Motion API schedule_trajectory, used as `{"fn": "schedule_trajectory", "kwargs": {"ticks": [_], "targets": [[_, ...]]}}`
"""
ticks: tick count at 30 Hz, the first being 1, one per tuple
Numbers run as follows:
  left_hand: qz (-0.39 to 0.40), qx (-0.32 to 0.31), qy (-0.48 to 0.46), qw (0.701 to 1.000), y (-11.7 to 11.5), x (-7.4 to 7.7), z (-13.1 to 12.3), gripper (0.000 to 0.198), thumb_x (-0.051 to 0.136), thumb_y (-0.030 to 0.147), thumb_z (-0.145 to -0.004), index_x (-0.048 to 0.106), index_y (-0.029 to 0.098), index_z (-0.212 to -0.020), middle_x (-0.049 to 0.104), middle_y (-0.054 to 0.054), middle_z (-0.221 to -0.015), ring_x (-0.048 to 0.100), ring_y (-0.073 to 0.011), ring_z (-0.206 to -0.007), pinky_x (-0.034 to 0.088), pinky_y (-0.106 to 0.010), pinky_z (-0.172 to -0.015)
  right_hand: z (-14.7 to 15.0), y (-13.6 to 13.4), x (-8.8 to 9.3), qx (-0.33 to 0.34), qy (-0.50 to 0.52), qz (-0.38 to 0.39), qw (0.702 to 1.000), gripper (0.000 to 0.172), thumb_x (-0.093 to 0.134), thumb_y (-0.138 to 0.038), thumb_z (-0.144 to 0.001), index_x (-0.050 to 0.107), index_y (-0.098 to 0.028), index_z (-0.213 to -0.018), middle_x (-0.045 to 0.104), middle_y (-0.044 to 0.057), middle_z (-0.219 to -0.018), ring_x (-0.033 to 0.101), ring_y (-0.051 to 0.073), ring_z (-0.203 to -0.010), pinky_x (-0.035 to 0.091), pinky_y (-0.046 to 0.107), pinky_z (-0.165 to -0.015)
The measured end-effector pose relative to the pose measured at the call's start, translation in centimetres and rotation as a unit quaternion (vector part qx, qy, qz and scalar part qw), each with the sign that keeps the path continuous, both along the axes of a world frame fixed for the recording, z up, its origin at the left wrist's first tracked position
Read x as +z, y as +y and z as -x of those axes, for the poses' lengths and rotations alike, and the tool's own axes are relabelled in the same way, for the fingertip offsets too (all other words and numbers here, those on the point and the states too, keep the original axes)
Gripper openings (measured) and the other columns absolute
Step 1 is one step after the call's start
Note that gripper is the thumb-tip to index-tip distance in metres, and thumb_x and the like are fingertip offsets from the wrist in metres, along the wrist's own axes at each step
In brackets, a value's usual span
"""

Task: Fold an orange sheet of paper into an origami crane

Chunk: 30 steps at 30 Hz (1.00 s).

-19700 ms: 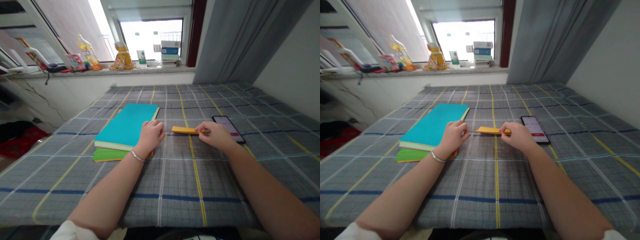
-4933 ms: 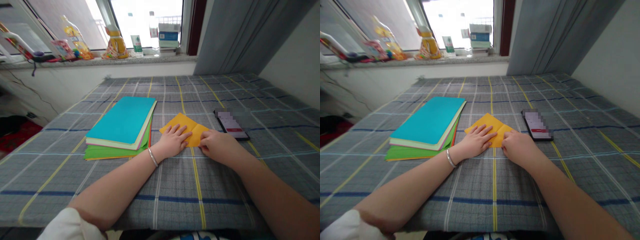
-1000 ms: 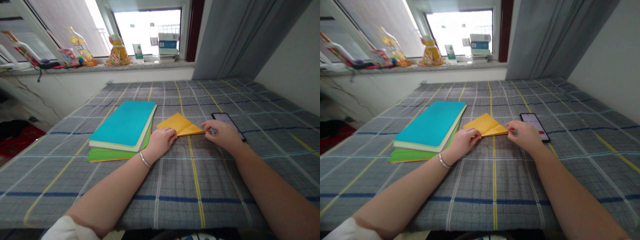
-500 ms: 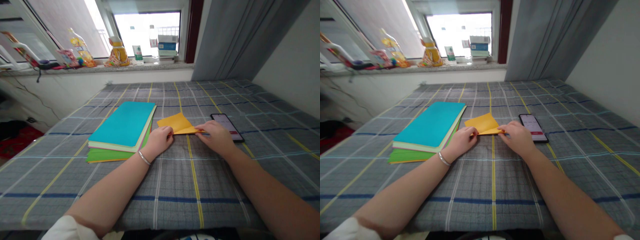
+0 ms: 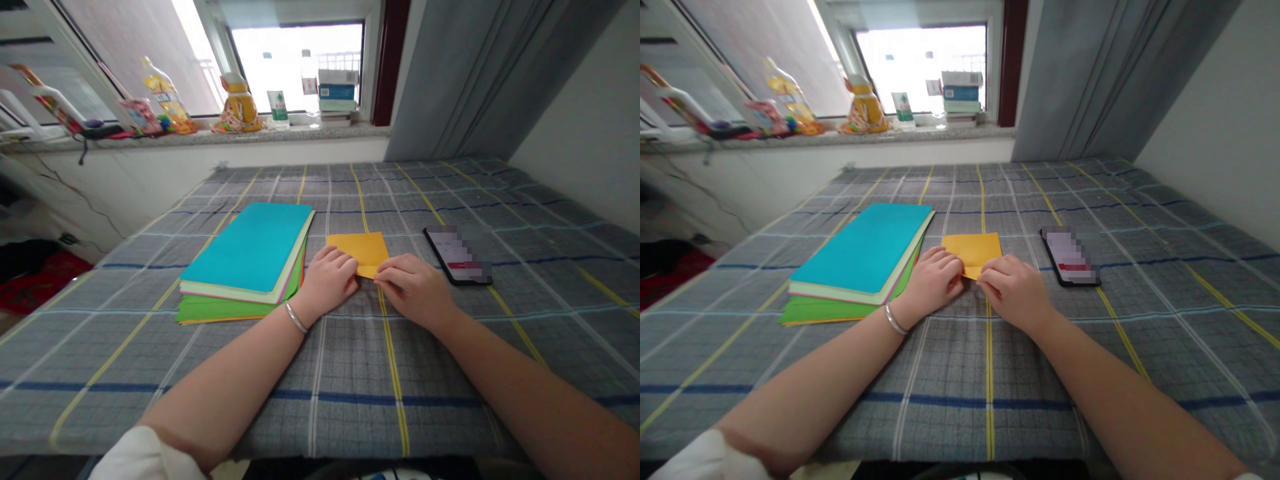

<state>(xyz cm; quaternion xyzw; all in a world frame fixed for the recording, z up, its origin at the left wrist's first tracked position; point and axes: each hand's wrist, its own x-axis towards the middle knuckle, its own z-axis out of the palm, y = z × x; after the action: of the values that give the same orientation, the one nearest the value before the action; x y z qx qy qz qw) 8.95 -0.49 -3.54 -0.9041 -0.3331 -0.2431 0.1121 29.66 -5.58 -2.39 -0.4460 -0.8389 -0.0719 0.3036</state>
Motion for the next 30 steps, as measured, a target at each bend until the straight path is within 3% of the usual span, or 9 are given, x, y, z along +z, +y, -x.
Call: {"fn": "schedule_trajectory", "kwargs": {"ticks": [8,15,22,30], "targets": [[0.008,0.009,-0.033,0.999,0.2,0.3,0.4,0.01,0.05,0.017,-0.084,0.053,0.02,-0.075,0.061,-0.002,-0.078,0.052,-0.0192,-0.078,0.041,-0.036,-0.091,-1.7,0.5,0.4,0.03,0.112,-0.024,0.993,0.006,0.061,-0.021,-0.086,0.064,-0.023,-0.081,0.07,0.003,-0.089,0.064,0.017,-0.085,0.051,0.032,-0.077],[0.018,0.044,0.008,0.999,0.6,0.2,0.9,0.009,0.052,0.018,-0.082,0.051,0.02,-0.074,0.061,-0.004,-0.079,0.051,-0.0214,-0.08,0.042,-0.037,-0.085,-3.0,0.9,0.7,0.021,0.119,0.004,0.993,0.007,0.06,-0.021,-0.085,0.063,-0.022,-0.079,0.069,0.003,-0.091,0.065,0.017,-0.086,0.051,0.031,-0.078],[0.02,0.047,0.033,0.998,0.4,0.6,1.1,0.006,0.052,0.018,-0.081,0.053,0.02,-0.077,0.061,-0.005,-0.082,0.051,-0.0229,-0.083,0.041,-0.038,-0.088,-4.0,1.5,0.3,0.035,0.117,0.033,0.992,0.009,0.059,-0.021,-0.085,0.062,-0.022,-0.076,0.068,0.004,-0.094,0.065,0.018,-0.087,0.051,0.032,-0.079],[0.05,0.095,0.007,0.994,1.0,0.5,1.9,0.004,0.054,0.017,-0.08,0.055,0.02,-0.077,0.062,-0.005,-0.08,0.055,-0.0234,-0.081,0.043,-0.039,-0.085,-4.9,1.8,1.2,0.036,0.153,-0.02,0.987,0.012,0.058,-0.017,-0.085,0.06,-0.022,-0.075,0.069,0.004,-0.085,0.066,0.018,-0.082,0.052,0.034,-0.076]]}}
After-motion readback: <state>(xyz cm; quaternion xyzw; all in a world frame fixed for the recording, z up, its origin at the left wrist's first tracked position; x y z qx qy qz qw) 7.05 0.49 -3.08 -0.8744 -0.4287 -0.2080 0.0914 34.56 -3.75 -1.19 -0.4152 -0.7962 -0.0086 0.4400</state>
